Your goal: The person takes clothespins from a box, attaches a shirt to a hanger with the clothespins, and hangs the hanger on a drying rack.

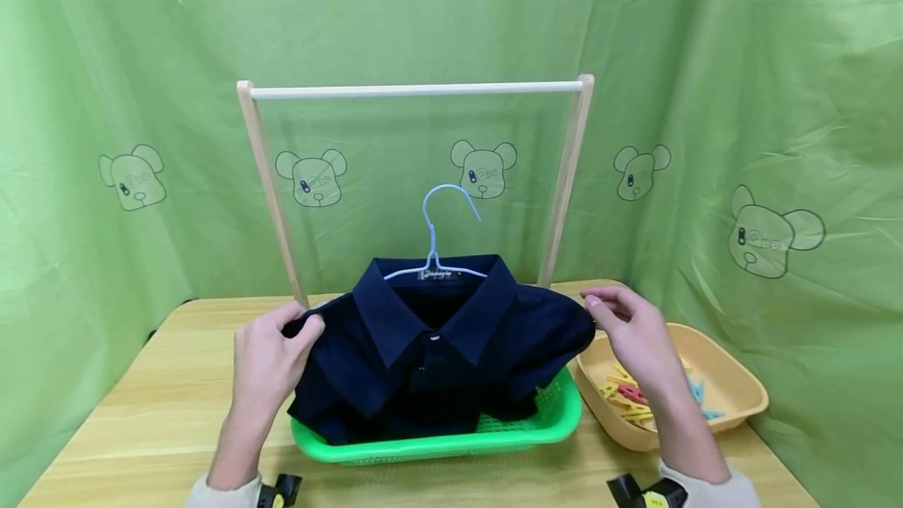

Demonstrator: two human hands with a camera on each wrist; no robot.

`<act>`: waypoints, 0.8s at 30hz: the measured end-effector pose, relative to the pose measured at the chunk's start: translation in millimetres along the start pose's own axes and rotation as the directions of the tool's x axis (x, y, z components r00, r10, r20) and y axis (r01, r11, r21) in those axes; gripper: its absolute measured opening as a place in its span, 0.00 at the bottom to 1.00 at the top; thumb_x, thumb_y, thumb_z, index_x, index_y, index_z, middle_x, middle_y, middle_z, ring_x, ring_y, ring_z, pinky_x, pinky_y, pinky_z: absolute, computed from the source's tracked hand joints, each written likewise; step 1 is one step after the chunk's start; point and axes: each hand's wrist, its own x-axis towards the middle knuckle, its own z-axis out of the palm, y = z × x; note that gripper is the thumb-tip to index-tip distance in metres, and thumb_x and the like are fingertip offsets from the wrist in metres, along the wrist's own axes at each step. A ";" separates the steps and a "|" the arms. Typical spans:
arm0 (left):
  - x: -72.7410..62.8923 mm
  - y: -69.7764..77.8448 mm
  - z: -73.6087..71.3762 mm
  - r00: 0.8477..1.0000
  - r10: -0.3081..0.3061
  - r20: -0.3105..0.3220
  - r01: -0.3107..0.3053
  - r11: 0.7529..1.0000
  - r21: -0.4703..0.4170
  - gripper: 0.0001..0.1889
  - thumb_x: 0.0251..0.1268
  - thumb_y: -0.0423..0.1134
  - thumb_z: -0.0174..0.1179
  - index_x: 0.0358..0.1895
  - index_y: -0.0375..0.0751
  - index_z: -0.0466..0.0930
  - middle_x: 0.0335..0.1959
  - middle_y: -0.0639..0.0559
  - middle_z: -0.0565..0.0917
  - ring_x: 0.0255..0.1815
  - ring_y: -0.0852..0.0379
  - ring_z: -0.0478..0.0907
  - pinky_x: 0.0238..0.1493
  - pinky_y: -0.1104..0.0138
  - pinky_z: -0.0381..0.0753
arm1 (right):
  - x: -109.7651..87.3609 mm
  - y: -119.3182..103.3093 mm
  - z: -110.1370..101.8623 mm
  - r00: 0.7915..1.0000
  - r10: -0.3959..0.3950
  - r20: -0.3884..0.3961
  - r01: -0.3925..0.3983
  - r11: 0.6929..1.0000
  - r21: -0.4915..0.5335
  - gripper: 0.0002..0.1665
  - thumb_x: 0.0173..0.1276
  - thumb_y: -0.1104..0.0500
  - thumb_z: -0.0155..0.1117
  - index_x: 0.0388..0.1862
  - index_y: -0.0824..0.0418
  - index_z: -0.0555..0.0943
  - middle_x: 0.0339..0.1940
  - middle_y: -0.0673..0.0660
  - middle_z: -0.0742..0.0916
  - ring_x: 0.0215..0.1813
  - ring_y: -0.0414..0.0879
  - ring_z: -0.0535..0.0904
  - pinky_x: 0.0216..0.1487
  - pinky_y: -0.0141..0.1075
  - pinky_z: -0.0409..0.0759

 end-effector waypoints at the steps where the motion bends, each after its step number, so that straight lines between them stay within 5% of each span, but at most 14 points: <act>1: 0.0 -0.2 -0.1 1.000 -0.001 0.001 0.001 1.000 0.000 0.13 0.55 0.36 0.62 0.15 0.53 0.74 0.13 0.58 0.69 0.17 0.58 0.66 0.22 0.68 0.64 | 0.2 0.9 -0.6 1.000 -0.005 -0.007 0.004 1.000 -0.011 0.27 0.79 0.44 0.51 0.65 0.61 0.77 0.58 0.62 0.84 0.47 0.27 0.76 0.48 0.25 0.73; 14: 1.6 -3.9 0.0 1.000 -0.001 -0.020 0.001 1.000 0.004 0.12 0.54 0.36 0.62 0.16 0.53 0.75 0.14 0.57 0.73 0.17 0.57 0.67 0.22 0.67 0.64 | 2.8 9.3 -3.7 0.999 -0.018 -0.028 0.015 0.994 -0.107 0.28 0.80 0.44 0.49 0.62 0.63 0.78 0.50 0.63 0.86 0.48 0.46 0.81 0.43 0.29 0.76; 24: 1.3 -5.6 -0.5 1.000 -0.009 -0.017 0.009 1.000 0.006 0.12 0.54 0.37 0.62 0.16 0.54 0.74 0.14 0.57 0.72 0.18 0.56 0.67 0.22 0.67 0.64 | 5.2 24.5 -13.1 0.999 -0.007 0.049 0.015 0.984 -0.177 0.30 0.81 0.45 0.46 0.63 0.67 0.76 0.45 0.63 0.86 0.47 0.54 0.83 0.42 0.38 0.78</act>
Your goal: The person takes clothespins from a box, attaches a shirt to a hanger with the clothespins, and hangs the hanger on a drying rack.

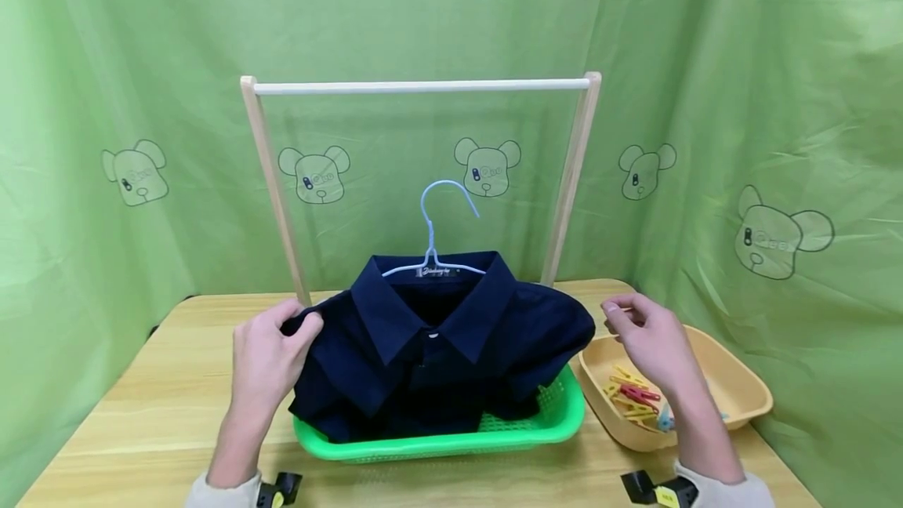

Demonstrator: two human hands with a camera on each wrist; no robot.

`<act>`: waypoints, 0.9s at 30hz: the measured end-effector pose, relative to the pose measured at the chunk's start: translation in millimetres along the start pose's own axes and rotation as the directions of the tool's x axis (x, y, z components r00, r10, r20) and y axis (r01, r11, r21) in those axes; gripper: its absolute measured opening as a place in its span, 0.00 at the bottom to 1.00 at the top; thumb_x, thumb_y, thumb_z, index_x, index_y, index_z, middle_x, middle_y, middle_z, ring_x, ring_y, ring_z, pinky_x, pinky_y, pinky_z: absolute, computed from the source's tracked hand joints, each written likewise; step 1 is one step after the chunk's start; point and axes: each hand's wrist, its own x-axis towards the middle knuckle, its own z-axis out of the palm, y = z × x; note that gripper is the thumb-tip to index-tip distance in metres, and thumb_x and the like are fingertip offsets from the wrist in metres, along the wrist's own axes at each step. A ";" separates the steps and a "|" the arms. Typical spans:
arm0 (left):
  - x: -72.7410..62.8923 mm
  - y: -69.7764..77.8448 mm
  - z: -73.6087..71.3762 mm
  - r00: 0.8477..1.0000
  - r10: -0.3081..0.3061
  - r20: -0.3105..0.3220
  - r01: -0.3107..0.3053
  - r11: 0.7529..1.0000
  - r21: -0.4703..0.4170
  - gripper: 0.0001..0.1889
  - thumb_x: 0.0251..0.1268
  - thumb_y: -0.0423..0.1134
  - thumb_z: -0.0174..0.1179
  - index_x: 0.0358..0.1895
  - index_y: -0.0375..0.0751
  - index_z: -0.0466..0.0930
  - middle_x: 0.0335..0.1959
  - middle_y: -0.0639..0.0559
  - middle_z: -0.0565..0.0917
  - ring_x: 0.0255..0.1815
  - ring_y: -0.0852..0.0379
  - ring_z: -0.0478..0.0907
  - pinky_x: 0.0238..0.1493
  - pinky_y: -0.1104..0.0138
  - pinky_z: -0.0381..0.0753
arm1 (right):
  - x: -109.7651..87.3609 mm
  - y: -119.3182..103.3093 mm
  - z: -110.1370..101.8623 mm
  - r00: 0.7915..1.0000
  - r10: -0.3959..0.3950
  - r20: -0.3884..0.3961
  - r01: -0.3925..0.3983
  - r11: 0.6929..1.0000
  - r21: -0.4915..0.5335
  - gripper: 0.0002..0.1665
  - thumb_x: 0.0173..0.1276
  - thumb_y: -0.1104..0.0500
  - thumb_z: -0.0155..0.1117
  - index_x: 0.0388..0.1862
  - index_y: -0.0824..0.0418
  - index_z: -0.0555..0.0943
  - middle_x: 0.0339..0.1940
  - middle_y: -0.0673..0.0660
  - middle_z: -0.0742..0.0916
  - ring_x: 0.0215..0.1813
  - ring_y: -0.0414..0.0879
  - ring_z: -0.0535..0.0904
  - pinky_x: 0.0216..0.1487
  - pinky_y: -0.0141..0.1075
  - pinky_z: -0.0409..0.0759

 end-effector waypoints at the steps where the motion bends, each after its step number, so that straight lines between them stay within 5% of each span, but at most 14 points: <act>1: 0.0 0.3 0.0 1.000 -0.003 0.001 0.003 1.000 0.002 0.12 0.54 0.37 0.62 0.16 0.54 0.74 0.14 0.57 0.72 0.18 0.56 0.67 0.23 0.67 0.65 | 0.1 1.3 -1.0 1.000 0.001 0.007 -0.001 1.000 -0.008 0.30 0.81 0.45 0.46 0.63 0.67 0.76 0.45 0.63 0.86 0.47 0.55 0.83 0.42 0.39 0.78; 10: -0.1 0.8 -0.1 1.000 -0.002 0.005 0.002 1.000 0.010 0.11 0.55 0.37 0.62 0.17 0.52 0.75 0.14 0.56 0.73 0.19 0.55 0.68 0.23 0.66 0.64 | 5.7 17.0 -6.0 0.993 0.075 0.088 -0.058 0.982 -0.179 0.35 0.81 0.42 0.43 0.63 0.71 0.74 0.56 0.76 0.81 0.53 0.68 0.79 0.46 0.55 0.79; 17: -0.3 0.9 0.7 1.000 -0.002 0.007 0.002 1.000 0.013 0.11 0.54 0.37 0.61 0.17 0.52 0.74 0.13 0.57 0.70 0.18 0.55 0.67 0.23 0.66 0.64 | 11.4 37.0 -3.5 0.992 0.124 -0.013 -0.124 0.972 -0.198 0.31 0.80 0.44 0.46 0.59 0.72 0.76 0.50 0.74 0.82 0.47 0.63 0.80 0.38 0.45 0.77; 27: 0.3 -0.4 0.6 1.000 0.016 0.002 -0.016 1.000 0.013 0.11 0.55 0.37 0.62 0.17 0.52 0.75 0.13 0.57 0.69 0.17 0.56 0.66 0.22 0.67 0.63 | 19.0 56.6 -0.7 0.977 0.206 0.055 -0.187 0.950 -0.249 0.28 0.77 0.47 0.52 0.54 0.73 0.76 0.45 0.71 0.83 0.43 0.60 0.79 0.35 0.42 0.75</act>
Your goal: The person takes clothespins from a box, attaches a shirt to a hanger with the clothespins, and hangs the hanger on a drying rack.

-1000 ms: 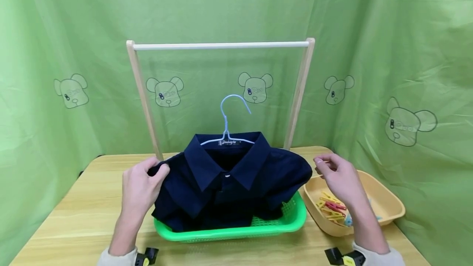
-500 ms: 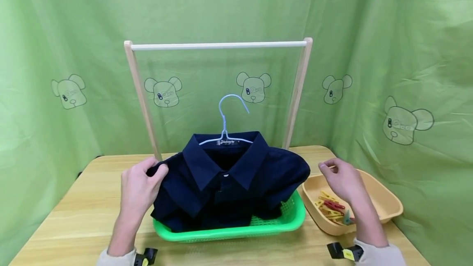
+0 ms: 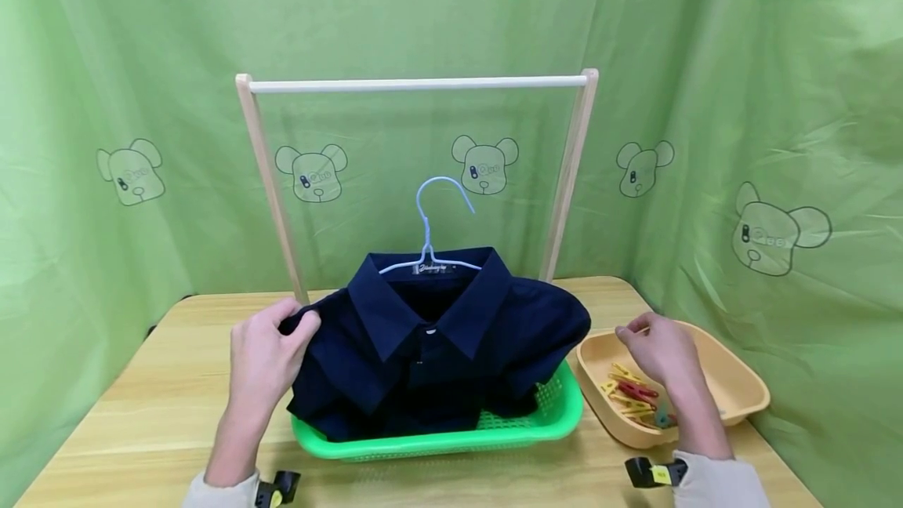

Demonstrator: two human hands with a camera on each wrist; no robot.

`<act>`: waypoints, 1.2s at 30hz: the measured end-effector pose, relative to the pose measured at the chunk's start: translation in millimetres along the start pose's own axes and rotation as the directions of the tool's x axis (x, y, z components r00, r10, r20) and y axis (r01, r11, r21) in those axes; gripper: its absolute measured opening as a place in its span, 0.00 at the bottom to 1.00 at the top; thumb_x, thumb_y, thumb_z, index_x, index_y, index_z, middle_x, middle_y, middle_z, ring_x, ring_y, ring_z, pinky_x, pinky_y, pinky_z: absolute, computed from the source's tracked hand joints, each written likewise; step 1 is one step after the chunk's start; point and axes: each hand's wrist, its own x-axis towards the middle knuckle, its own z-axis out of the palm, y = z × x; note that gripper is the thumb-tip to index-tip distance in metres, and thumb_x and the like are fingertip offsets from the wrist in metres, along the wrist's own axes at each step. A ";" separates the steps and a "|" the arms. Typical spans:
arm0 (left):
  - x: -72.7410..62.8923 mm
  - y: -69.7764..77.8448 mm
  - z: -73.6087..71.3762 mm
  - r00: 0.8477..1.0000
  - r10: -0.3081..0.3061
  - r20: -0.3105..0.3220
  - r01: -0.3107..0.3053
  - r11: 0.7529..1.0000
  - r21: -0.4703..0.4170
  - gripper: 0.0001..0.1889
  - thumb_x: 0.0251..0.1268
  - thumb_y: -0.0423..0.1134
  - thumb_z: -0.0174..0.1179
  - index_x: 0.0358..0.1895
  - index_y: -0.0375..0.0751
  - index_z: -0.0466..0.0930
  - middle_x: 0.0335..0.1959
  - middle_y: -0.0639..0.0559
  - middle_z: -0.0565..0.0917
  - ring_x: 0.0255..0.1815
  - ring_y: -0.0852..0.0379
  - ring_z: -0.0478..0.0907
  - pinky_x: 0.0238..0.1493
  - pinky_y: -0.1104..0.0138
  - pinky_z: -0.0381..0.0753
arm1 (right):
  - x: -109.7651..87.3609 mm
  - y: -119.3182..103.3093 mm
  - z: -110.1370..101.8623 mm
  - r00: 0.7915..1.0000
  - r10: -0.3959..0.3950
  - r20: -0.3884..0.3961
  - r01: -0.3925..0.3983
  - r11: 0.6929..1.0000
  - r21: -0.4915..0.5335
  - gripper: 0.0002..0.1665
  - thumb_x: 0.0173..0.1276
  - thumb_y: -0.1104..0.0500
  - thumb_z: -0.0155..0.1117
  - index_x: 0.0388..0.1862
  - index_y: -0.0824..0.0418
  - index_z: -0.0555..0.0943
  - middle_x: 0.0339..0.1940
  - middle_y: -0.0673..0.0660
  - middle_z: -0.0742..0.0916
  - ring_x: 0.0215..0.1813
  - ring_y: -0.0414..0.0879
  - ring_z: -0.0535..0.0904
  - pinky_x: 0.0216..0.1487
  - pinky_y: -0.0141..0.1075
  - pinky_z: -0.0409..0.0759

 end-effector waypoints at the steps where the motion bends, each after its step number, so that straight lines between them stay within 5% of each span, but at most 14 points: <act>1: 0.2 -0.1 -0.1 1.000 0.001 0.001 -0.001 1.000 -0.001 0.11 0.55 0.37 0.62 0.17 0.52 0.75 0.13 0.57 0.70 0.17 0.56 0.66 0.22 0.67 0.64 | 1.3 1.5 1.3 1.000 0.003 0.011 -0.003 1.000 -0.006 0.27 0.76 0.48 0.53 0.54 0.73 0.76 0.44 0.71 0.83 0.42 0.60 0.79 0.35 0.42 0.75; 11: -0.3 -0.4 -0.4 1.000 -0.002 0.010 0.002 1.000 0.004 0.11 0.55 0.37 0.62 0.18 0.52 0.76 0.13 0.57 0.72 0.17 0.56 0.67 0.23 0.66 0.64 | 11.7 15.5 14.8 0.998 -0.011 0.058 0.015 0.998 -0.059 0.27 0.72 0.52 0.57 0.56 0.75 0.75 0.48 0.76 0.82 0.47 0.65 0.80 0.45 0.54 0.77; 26: 0.9 0.1 -1.7 1.000 0.008 0.008 -0.008 1.000 0.021 0.09 0.54 0.38 0.62 0.18 0.51 0.78 0.14 0.56 0.74 0.18 0.56 0.68 0.23 0.66 0.65 | 17.8 22.0 28.0 0.992 -0.023 0.121 0.032 0.997 -0.076 0.15 0.65 0.60 0.60 0.46 0.70 0.82 0.43 0.69 0.85 0.43 0.60 0.78 0.48 0.53 0.75; 36: 0.0 2.5 -2.3 1.000 -0.010 0.024 0.010 1.000 0.023 0.09 0.54 0.38 0.62 0.19 0.51 0.79 0.15 0.56 0.76 0.18 0.56 0.68 0.23 0.66 0.65 | 19.6 27.9 34.8 0.985 0.005 0.173 0.008 0.997 -0.078 0.16 0.63 0.62 0.59 0.46 0.71 0.81 0.41 0.68 0.84 0.40 0.58 0.77 0.45 0.50 0.76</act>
